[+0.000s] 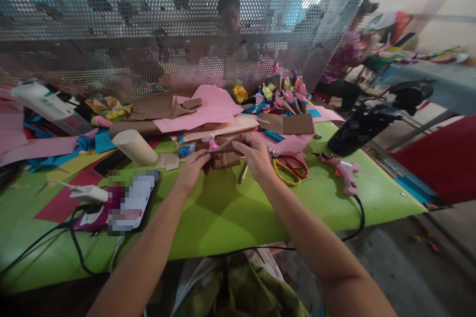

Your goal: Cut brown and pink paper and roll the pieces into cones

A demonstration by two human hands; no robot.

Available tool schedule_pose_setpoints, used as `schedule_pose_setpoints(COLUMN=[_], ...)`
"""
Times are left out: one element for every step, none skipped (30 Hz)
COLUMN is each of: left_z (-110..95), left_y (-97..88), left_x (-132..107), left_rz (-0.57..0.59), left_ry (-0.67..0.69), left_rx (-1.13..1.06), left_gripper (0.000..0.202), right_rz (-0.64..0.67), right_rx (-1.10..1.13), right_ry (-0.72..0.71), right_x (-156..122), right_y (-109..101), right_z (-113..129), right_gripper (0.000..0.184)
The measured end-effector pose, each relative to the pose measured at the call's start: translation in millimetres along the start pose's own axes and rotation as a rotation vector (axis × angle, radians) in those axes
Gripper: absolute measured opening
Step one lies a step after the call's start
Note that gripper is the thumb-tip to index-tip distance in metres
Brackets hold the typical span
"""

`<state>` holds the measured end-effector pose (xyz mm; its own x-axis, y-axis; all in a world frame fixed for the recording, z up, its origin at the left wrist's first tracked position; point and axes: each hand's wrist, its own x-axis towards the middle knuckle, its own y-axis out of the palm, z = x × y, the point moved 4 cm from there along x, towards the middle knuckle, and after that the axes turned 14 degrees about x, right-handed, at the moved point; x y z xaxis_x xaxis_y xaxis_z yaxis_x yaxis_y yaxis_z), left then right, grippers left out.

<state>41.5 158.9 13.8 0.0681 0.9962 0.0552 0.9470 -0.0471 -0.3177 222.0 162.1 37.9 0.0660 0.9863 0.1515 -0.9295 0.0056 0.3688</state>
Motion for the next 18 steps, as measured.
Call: schedule_pose_setpoints(left_z=[2.2,4.7,7.5,10.3,13.2,15.7,17.8,19.2,19.6,18.9,16.7,13.4,9.2,4.8,0.9,-2.1,-3.9,-4.6], left_y=[0.1,0.6,1.5,2.5,3.3,3.8,3.9,3.5,2.8,2.3,2.1,2.3,2.9,3.9,5.1,6.4,7.5,8.5], left_x=[0.1,0.2,0.4,0.6,0.8,1.1,1.4,1.7,1.7,1.7,1.4,0.9,0.3,-0.4,-1.0,-1.5,-1.6,-1.5], left_rz=[-0.01,-0.014,-0.011,-0.002,0.006,0.01,0.01,0.007,0.006,0.013,0.032,0.061,0.092,0.125,0.156,0.181,0.198,0.208], left_ry=[-0.021,-0.044,-0.066,-0.087,-0.105,-0.118,-0.126,-0.131,-0.132,-0.126,-0.111,-0.085,-0.049,-0.011,0.024,0.05,0.066,0.076], left_rx=[-0.016,-0.034,-0.057,-0.085,-0.114,-0.142,-0.165,-0.182,-0.191,-0.19,-0.181,-0.17,-0.162,-0.161,-0.169,-0.18,-0.187,-0.185], left_gripper=[0.017,0.017,0.018,0.018,0.019,0.02,0.021,0.021,0.021,0.022,0.022,0.023,0.025,0.029,0.034,0.04,0.044,0.047], right_rz=[0.004,0.006,0.007,0.005,0.001,-0.003,-0.007,-0.008,-0.007,-0.005,-0.003,-0.002,0.001,0.01,0.027,0.05,0.074,0.093], right_rx=[-0.008,-0.016,-0.022,-0.023,-0.02,-0.015,-0.008,-0.004,-0.003,-0.007,-0.011,-0.014,-0.014,-0.008,0.007,0.025,0.038,0.043], right_ry=[-0.004,-0.008,-0.012,-0.015,-0.017,-0.017,-0.016,-0.015,-0.012,-0.01,-0.009,-0.01,-0.01,-0.008,0.002,0.017,0.033,0.046], right_x=[-0.1,-0.2,-0.2,-0.3,-0.3,-0.3,-0.2,-0.1,0.1,0.2,0.2,0.1,-0.1,-0.5,-1.0,-1.5,-2.0,-2.4], right_y=[0.0,-0.1,-0.2,-0.4,-0.6,-0.9,-1.1,-1.2,-1.3,-1.3,-1.2,-1.1,-0.7,0.1,1.3,2.6,3.9,4.8], right_z=[0.4,0.7,1.1,1.4,1.6,1.8,1.9,2.0,2.0,2.1,2.1,2.2,2.3,2.1,1.6,0.6,-0.6,-1.9], right_gripper=[0.022,0.023,0.023,0.023,0.022,0.022,0.021,0.021,0.021,0.021,0.021,0.021,0.021,0.021,0.021,0.022,0.022,0.023])
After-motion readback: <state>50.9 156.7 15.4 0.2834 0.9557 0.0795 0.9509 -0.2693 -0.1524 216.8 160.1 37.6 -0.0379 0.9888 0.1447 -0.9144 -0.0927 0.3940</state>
